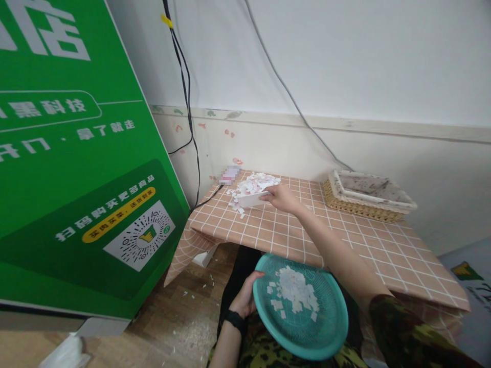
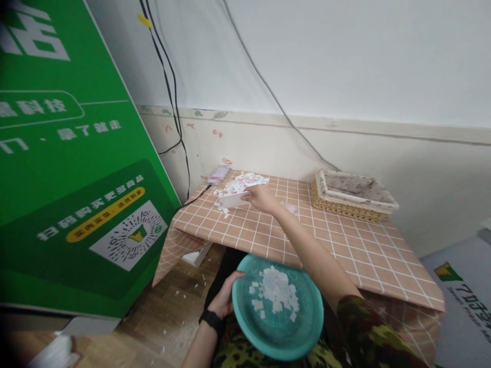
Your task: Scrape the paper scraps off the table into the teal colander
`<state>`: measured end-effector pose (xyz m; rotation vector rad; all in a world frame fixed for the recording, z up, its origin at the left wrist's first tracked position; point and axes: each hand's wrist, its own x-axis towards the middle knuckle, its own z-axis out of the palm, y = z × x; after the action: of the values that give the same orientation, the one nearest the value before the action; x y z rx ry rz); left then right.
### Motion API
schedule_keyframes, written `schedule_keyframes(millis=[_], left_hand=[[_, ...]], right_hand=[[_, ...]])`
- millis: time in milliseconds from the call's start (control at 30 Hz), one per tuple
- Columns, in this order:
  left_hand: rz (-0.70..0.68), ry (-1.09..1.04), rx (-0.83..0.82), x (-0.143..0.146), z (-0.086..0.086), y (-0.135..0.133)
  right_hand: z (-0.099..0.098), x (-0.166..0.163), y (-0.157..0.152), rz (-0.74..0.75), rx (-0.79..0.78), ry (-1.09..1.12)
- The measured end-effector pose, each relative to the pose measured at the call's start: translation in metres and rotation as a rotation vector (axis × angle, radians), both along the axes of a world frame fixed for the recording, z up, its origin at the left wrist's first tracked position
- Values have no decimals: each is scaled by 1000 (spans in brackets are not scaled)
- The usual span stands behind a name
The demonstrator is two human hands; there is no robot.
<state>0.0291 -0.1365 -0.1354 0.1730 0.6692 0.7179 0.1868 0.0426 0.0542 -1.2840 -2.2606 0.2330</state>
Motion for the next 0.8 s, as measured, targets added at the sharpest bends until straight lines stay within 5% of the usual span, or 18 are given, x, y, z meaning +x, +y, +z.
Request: schedule_keyframes(millis=[333, 633, 800], left_hand=[[-16, -23, -6, -2, 2, 0], [-22, -3, 13, -1, -1, 1], [4, 6, 14, 0, 1, 0]], right_hand=[[-14, -30, 10, 121, -24, -1], [17, 9, 3, 4, 4, -180], [19, 11, 0, -28, 24, -88]])
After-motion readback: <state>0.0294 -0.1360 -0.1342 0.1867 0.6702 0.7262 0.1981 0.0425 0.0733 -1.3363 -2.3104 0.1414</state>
